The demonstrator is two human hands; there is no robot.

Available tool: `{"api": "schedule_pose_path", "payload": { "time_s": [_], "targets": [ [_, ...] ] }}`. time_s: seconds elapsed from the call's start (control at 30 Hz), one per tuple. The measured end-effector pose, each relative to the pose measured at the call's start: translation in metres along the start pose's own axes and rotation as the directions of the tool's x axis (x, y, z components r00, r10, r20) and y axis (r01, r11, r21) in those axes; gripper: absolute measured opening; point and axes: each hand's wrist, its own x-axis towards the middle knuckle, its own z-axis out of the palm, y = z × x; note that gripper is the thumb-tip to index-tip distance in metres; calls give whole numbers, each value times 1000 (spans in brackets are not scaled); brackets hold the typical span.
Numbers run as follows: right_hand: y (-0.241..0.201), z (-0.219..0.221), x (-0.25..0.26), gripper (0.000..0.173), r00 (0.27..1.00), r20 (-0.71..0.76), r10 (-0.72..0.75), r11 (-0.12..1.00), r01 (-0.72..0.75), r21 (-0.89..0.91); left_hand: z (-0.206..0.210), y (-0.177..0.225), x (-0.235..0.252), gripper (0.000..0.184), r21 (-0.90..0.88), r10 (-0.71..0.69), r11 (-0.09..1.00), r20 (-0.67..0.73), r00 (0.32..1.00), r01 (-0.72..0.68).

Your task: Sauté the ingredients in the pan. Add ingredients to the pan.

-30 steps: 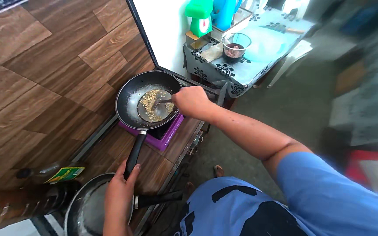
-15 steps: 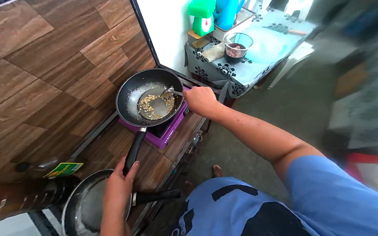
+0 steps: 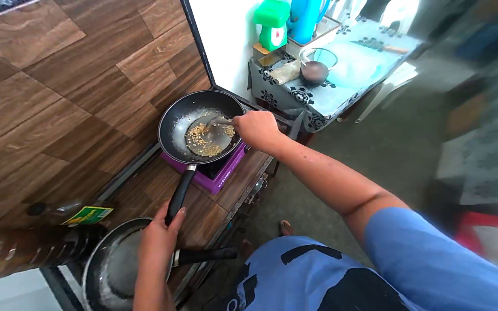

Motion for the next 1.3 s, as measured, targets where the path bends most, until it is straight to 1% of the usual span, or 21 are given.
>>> {"api": "schedule_pose_path", "payload": {
  "time_s": [0.1,0.2,0.27,0.37,0.43,0.5,0.6,0.7,0.77,0.83,0.97,1.03,1.1,1.17,1.23,1.3],
  "targets": [
    [-18,15,30,26,1000,-30,6,998,-4,64,-1,-1,0,47,5,8,1000,6,1000,-8],
    [-29,35,43,28,996,0,-85,993,84,80,0,-2,2,46,18,12,1000,5,1000,-12],
    [-28,37,35,29,985,24,-168,985,167,43,0,-2,2,46,24,10,1000,15,1000,-11],
    [-9,28,8,26,959,60,-279,960,280,-15,-1,-3,3,47,23,-4,1000,28,1000,3],
    [7,16,-9,25,950,85,-301,950,306,-56,-1,-3,3,48,23,0,1000,27,1000,-1],
    [22,2,-23,25,960,73,-270,960,274,-61,0,-4,3,49,12,17,1000,23,1000,-18],
    [35,-23,-46,24,977,43,-208,978,209,-22,0,-4,3,48,0,26,1000,15,1000,-26],
    [36,-32,-57,23,987,75,-144,989,146,-25,0,-4,2,47,-9,33,999,5,999,-33],
    [27,-20,-45,22,991,88,-100,994,103,-36,1,-2,1,46,-3,28,1000,-2,1000,-28],
    [16,-5,-24,23,995,45,-90,996,90,1,1,0,1,46,7,27,1000,-6,1000,-27],
    [-11,9,21,23,991,-23,-128,990,129,50,0,2,0,46,20,20,1000,-3,1000,-20],
    [-14,17,41,25,985,-43,-165,985,166,38,0,2,0,46,24,18,1000,-6,1000,-18],
    [-8,22,50,28,990,-35,-136,990,138,30,1,1,0,45,21,20,1000,-9,1000,-20],
    [3,18,42,29,999,-12,-52,998,52,28,2,-1,1,46,21,27,999,-7,1000,-27],
    [13,8,21,28,999,27,42,999,-43,10,2,0,1,47,15,19,1000,1,1000,-19],
    [20,-1,-6,22,995,61,81,997,-80,-17,2,1,0,47,11,16,1000,-7,1000,-16]
  ]
}}
